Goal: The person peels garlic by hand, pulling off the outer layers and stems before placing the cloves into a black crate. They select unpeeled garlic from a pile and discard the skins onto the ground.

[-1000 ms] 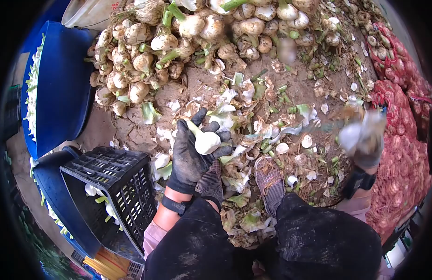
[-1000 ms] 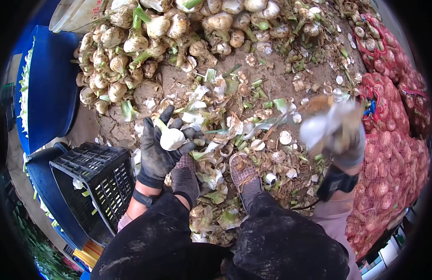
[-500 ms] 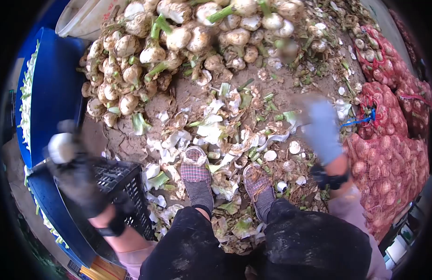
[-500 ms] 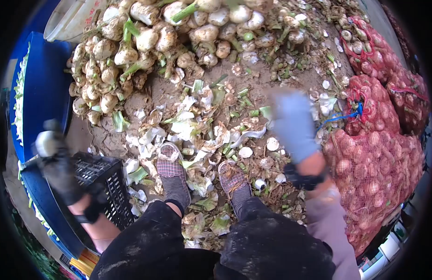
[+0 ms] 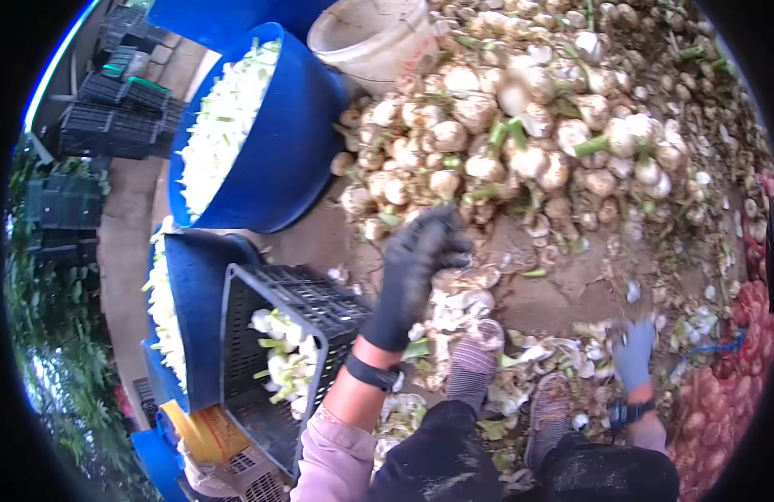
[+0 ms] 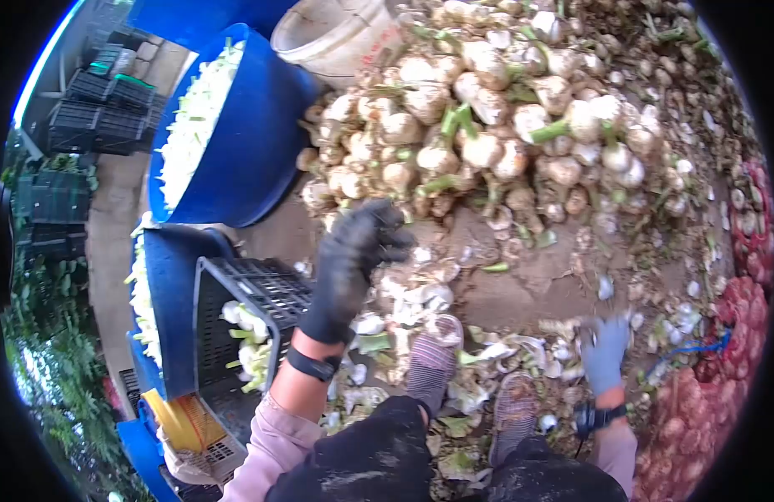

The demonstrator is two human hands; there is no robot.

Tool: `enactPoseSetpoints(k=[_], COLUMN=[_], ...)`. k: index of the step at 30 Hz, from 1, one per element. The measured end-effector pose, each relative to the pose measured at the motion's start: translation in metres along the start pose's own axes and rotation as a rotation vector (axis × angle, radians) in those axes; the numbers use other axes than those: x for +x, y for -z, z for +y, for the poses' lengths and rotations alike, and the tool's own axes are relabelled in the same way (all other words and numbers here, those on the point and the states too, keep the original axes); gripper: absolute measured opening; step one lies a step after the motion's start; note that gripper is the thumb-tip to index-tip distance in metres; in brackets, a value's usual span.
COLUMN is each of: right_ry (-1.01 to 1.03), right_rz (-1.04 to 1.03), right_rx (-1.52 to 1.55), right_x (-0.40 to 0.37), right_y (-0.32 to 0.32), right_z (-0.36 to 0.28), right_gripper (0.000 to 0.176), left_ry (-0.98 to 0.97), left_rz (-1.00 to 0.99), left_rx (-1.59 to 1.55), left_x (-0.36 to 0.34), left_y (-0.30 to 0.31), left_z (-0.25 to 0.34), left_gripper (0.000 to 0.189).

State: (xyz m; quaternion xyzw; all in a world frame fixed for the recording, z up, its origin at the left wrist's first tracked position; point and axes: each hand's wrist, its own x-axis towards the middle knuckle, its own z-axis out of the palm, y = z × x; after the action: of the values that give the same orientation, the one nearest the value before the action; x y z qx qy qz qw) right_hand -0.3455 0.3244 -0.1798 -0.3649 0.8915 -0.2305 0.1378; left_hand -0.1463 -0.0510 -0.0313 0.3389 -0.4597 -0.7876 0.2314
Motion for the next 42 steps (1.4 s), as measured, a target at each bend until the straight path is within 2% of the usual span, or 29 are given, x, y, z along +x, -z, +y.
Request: enactPoseSetpoints(k=[1, 3, 4, 5, 7, 9, 10, 11, 13, 14, 16, 18, 19, 21, 23, 25, 27, 29, 30, 31, 32, 33, 35, 36, 37, 38, 39, 41, 42], right_ry=[-0.211, -0.171, -0.294, -0.451, -0.473, -0.331, -0.278, -0.362, -0.436, -0.200, -0.199, -0.680, -0.761, -0.738, -0.635, -0.720, -0.307, 0.133, 0.135, 0.089, 0.037, -0.276, -0.384, -0.386, -0.469, -0.545, -0.549, -0.415, -0.414], right_rz=[-0.009, -0.334, -0.430, -0.841, -1.100, -1.456, -1.247, -0.810, -0.254, 0.176, 0.377, 0.200, 0.097, 0.304, 0.270, 0.078, -0.162, -0.088, -0.104, -0.181, -0.260, -0.360, -0.380, -0.386, -0.552, -0.711, -0.719, -0.561, -0.578], right_rx=[0.133, -0.295, -0.315, -0.267, 0.015, -0.175, -0.366, -0.392, -0.324, -0.261, -0.101, 0.223, 0.591, 0.943, 1.088, 1.393, 0.527, 0.286, 0.320, 0.613, 0.903, 1.295, 1.328, 1.333, 1.143, 0.943, 0.945, 1.029, 1.010], right_x=[-0.025, -0.092, -0.151, -0.168, -0.215, -0.161, -0.124, -0.092, -0.001, 0.037, 0.124, 0.188, 0.206, 0.202, 0.165, 0.127, 0.087, 0.065, 0.060, 0.056, 0.053, 0.049, 0.054, 0.061, 0.066, 0.065, 0.061, 0.055, 0.052], right_y=[0.012, 0.052, 0.046, 0.065, 0.086, 0.133, 0.144, 0.152, 0.171, 0.172, 0.162, 0.150, 0.127, 0.109, 0.101, 0.074, 0.054, 0.036, 0.037, 0.041, 0.040, 0.032, 0.048, 0.054, 0.060, 0.061, 0.056, 0.041, 0.040], right_z=[0.013, 0.019, 0.054, 0.045, 0.041, 0.012, 0.011, 0.015, 0.015, 0.022, 0.037, 0.029, 0.058, 0.050, 0.031, -0.002, -0.052, -0.095, -0.109, -0.124, -0.133, -0.127, -0.123, -0.129, -0.136, -0.140, -0.140, -0.143, -0.146], right_gripper=[0.007, 0.011, 0.019, 0.027, 0.029, 0.031, 0.032, 0.029, 0.023, 0.028, 0.041, 0.040, 0.041, 0.038, 0.035, 0.038, 0.038, 0.040, 0.040, 0.040, 0.040, 0.039, 0.030, 0.030, 0.027, 0.028, 0.028, 0.027, 0.028], left_ry=[0.122, 0.174, 0.155, 0.193, 0.381, 0.356, 0.365, 0.373, 0.359, 0.346, 0.348, 0.357, 0.414, 0.371, 0.390, 0.407, 0.372, 0.381, 0.281, 0.185, 0.318, 0.440, 0.287, 0.071, -0.145, -0.079, -0.072, -0.006, 0.110], left_rz=[-0.056, -0.179, -0.229, -0.269, -0.286, -0.348, -0.365, -0.381, -0.405, -0.417, -0.433, -0.457, -0.447, -0.442, -0.448, -0.444, -0.415, -0.406, -0.402, -0.391, -0.327, -0.262, -0.303, -0.418, -0.534, -0.551, -0.546, -0.517, -0.440], left_rx=[-0.037, 0.142, 0.344, 0.382, 0.269, 0.326, 0.344, 0.363, 0.395, 0.422, 0.441, 0.477, 0.454, 0.464, 0.430, 0.395, 0.316, 0.249, 0.360, 0.480, 0.356, 0.223, 0.322, 0.345, 0.360, 0.450, 0.451, 0.512, 0.399], left_x=[-0.004, -0.014, -0.021, -0.024, -0.025, -0.023, -0.018, -0.016, -0.011, -0.008, -0.005, -0.003, -0.003, -0.008, -0.015, -0.019, -0.028, -0.032, -0.029, -0.028, -0.029, -0.030, -0.034, -0.034, -0.035, -0.039, -0.041, -0.042, -0.046], left_y=[-0.009, -0.017, -0.028, -0.034, -0.033, -0.040, -0.039, -0.042, -0.051, -0.055, -0.064, -0.069, -0.071, -0.068, -0.061, -0.061, -0.070, -0.086, -0.084, -0.078, -0.079, -0.080, -0.082, -0.082, -0.081, -0.076, -0.072, -0.066, -0.066], left_z=[-0.024, -0.068, -0.071, -0.077, -0.090, -0.096, -0.097, -0.098, -0.095, -0.094, -0.092, -0.093, -0.094, -0.104, -0.111, -0.116, -0.120, -0.123, -0.132, -0.136, -0.125, -0.115, -0.110, -0.118, -0.125, -0.125, -0.123, -0.115, -0.113], left_gripper=[0.036, 0.032, 0.032, 0.032, 0.033, 0.032, 0.032, 0.032, 0.032, 0.032, 0.031, 0.030, 0.028, 0.029, 0.033, 0.037, 0.047, 0.053, 0.053, 0.052, 0.049, 0.047, 0.051, 0.055, 0.058, 0.061, 0.061, 0.060, 0.059])
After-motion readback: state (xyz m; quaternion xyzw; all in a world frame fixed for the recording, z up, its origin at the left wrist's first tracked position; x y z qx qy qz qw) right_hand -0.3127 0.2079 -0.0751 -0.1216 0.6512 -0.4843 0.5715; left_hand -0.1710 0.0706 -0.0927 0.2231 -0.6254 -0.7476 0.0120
